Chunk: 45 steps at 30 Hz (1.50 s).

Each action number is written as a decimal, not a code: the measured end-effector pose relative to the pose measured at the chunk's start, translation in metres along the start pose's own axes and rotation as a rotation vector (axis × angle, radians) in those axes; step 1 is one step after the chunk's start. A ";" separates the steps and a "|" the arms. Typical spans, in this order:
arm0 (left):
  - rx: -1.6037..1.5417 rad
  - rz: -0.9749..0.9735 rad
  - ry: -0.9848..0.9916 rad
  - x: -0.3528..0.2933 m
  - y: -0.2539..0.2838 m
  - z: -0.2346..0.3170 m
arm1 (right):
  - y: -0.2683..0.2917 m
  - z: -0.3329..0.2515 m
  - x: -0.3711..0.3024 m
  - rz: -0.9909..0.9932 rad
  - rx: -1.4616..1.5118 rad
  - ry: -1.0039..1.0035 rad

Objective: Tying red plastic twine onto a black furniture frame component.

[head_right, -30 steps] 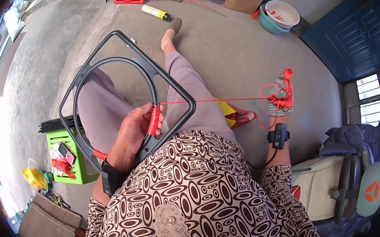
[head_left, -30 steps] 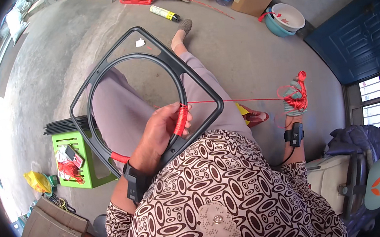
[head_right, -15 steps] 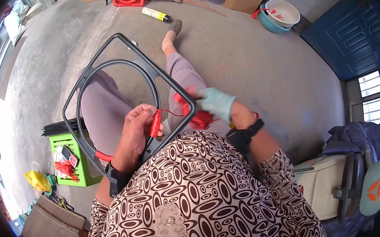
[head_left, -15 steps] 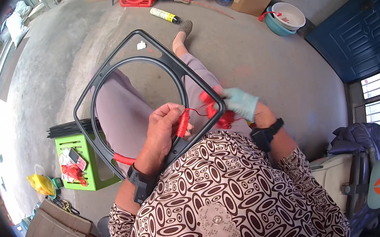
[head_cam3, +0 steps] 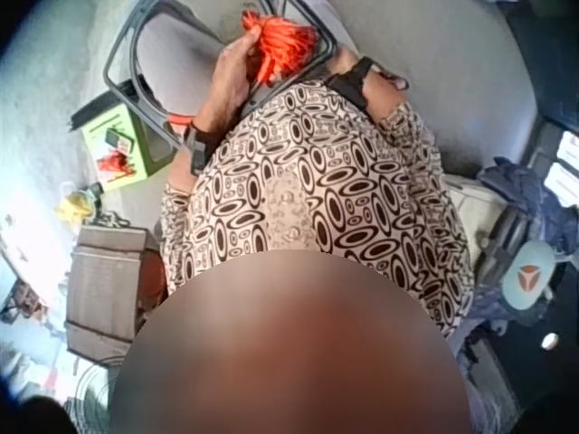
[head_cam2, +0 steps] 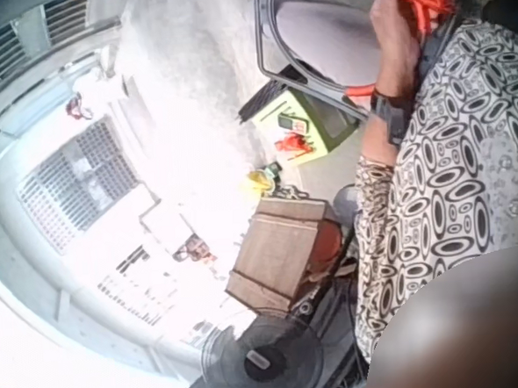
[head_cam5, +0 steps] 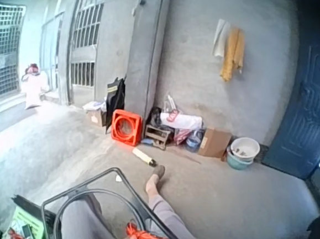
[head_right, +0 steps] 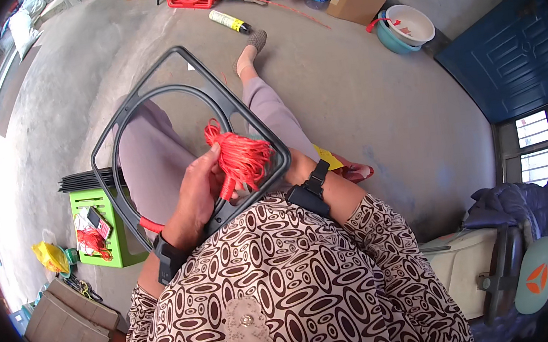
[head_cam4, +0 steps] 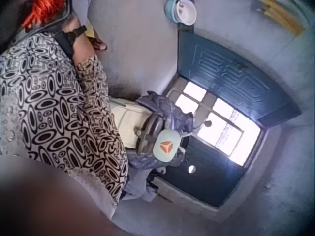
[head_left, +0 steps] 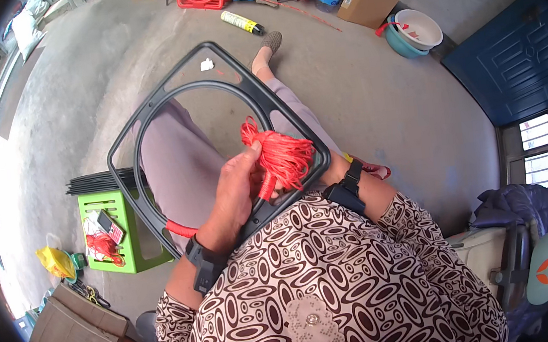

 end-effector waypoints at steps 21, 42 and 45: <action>-0.092 -0.089 0.157 0.001 0.003 -0.012 | 0.150 -0.106 -0.201 -0.186 0.561 0.602; 0.213 -0.049 -0.155 -0.008 -0.011 0.011 | -0.030 -0.031 -0.025 -0.067 -0.347 0.131; 0.197 -0.084 -0.188 -0.006 -0.004 0.008 | -0.015 -0.023 -0.014 -0.105 -0.518 0.134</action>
Point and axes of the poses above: each hand's wrist, its own x-axis towards the middle knuckle, its own y-axis out of the back of the hand, z = x × y, the point moved 8 cm from there along x, towards the middle knuckle, and after that the axes turned 6 degrees about -y, right-handed, at the moved point
